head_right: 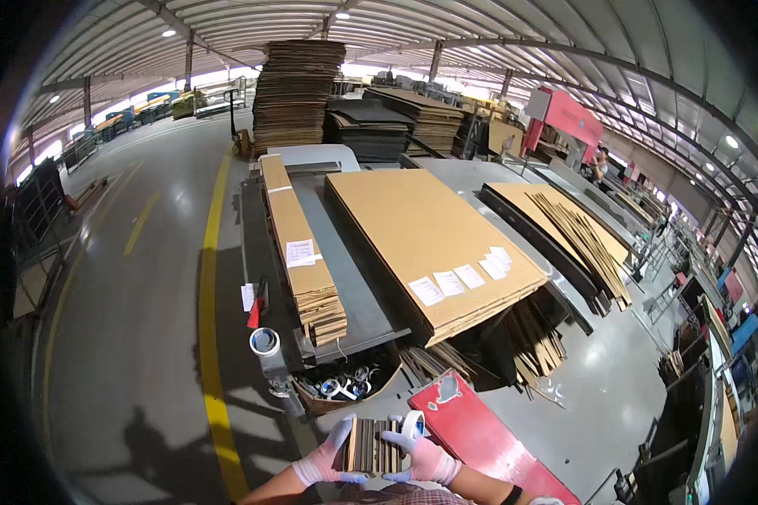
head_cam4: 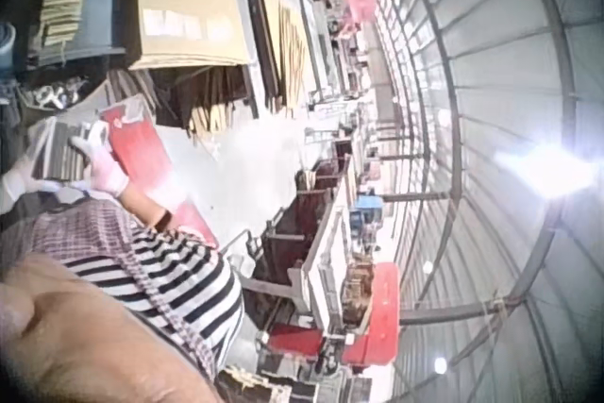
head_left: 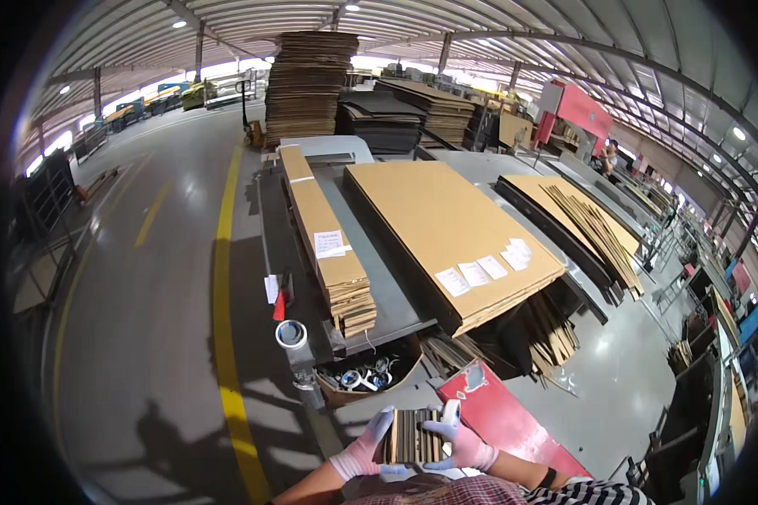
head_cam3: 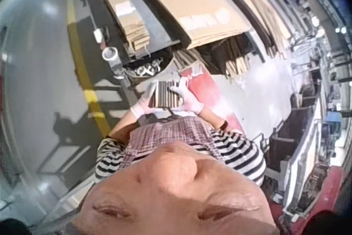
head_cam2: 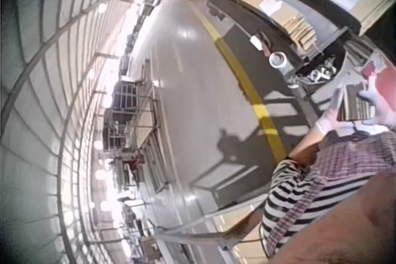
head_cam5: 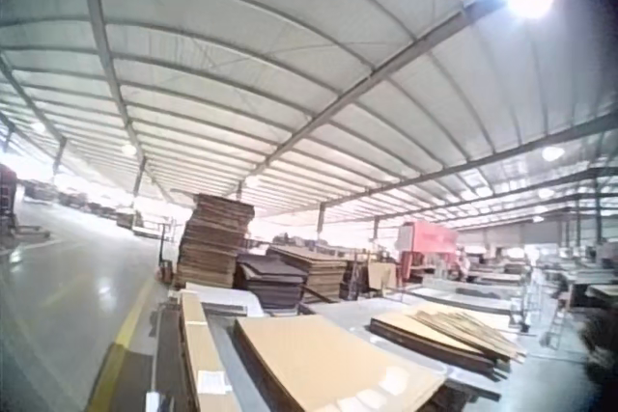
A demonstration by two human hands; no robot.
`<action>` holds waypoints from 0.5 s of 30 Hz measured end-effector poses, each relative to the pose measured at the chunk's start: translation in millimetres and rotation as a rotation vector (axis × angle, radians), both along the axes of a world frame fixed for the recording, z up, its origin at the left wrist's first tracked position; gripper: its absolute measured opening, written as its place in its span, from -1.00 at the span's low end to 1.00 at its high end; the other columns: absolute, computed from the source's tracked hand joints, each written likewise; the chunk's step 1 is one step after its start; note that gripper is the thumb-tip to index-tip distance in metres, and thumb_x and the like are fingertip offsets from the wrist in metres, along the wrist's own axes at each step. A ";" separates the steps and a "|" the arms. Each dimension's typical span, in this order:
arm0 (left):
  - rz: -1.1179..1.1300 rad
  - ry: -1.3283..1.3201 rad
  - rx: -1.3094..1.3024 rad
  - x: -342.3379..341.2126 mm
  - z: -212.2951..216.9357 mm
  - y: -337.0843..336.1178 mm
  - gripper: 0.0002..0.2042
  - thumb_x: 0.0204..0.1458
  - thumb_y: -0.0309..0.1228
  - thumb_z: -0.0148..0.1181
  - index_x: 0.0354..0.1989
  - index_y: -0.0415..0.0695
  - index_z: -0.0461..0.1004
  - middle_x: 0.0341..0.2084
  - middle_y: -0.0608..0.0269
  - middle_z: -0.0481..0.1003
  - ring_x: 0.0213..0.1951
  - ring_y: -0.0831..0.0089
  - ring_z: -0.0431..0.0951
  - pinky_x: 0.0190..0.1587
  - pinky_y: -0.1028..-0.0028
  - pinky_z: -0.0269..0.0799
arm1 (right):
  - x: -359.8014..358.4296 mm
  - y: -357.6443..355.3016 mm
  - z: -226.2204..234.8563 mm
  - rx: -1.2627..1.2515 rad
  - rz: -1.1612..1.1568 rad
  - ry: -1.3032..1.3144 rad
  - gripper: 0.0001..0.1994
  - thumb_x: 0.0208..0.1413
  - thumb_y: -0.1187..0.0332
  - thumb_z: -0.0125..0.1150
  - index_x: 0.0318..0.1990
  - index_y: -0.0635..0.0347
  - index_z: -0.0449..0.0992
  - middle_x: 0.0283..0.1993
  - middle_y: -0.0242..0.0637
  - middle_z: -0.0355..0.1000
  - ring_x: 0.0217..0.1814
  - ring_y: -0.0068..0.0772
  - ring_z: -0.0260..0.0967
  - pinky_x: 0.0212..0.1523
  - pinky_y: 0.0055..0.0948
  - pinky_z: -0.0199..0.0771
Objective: Applying adhesive tape and product labels to bundled building materials at a factory workstation.
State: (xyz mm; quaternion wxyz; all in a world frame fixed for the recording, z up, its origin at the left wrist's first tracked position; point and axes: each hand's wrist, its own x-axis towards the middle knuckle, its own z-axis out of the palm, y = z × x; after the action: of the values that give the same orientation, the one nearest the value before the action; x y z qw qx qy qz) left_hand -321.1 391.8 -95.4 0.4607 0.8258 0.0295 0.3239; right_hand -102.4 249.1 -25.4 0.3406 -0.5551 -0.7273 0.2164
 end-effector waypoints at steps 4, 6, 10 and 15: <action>-0.514 0.133 -1.575 14.1 -58.9 35.5 -0.07 -0.13 -0.17 0.43 0.41 0.10 -0.03 0.28 0.25 0.18 0.29 0.26 0.25 0.20 0.02 0.34 | 2.8 19.0 -20.3 -0.055 -0.010 -0.109 -0.12 -0.26 0.16 0.55 0.29 0.03 0.22 0.27 0.04 0.13 0.29 0.12 0.14 0.30 -0.10 0.18; -0.605 0.226 -1.998 1.8 -24.8 20.0 -0.04 -0.19 -0.29 0.49 0.40 0.08 -0.01 0.24 0.25 0.19 0.27 0.25 0.25 0.16 0.03 0.39 | -5.7 10.6 5.1 -0.196 0.037 0.073 -0.13 -0.24 0.14 0.56 0.27 0.10 0.22 0.20 0.02 0.21 0.25 0.08 0.20 0.24 -0.11 0.25; -0.258 0.456 -1.687 10.4 -12.8 14.1 -0.30 0.10 0.31 -0.18 0.29 0.12 0.23 0.21 0.11 0.33 0.16 0.11 0.42 0.04 -0.31 0.33 | -1.7 4.6 -38.4 -0.175 0.019 0.207 -0.12 -0.23 0.16 0.55 0.29 0.04 0.20 0.21 -0.03 0.21 0.24 0.05 0.23 0.24 -0.16 0.29; -0.328 0.369 -1.206 39.3 89.0 -1.6 -0.16 0.02 0.41 -0.16 0.40 0.17 0.06 0.28 0.18 0.26 0.22 0.05 0.34 0.18 -0.14 0.26 | 15.9 -8.0 57.9 -0.003 -0.072 0.257 -0.15 -0.25 0.17 0.57 0.25 0.11 0.25 0.15 -0.05 0.29 0.18 -0.09 0.30 0.13 -0.25 0.38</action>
State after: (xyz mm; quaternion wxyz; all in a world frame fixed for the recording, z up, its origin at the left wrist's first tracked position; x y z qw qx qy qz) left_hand -281.9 390.3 -6.4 0.8741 0.4583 0.1583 0.0287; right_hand -86.5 241.0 32.4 0.4377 -0.5492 -0.6569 0.2743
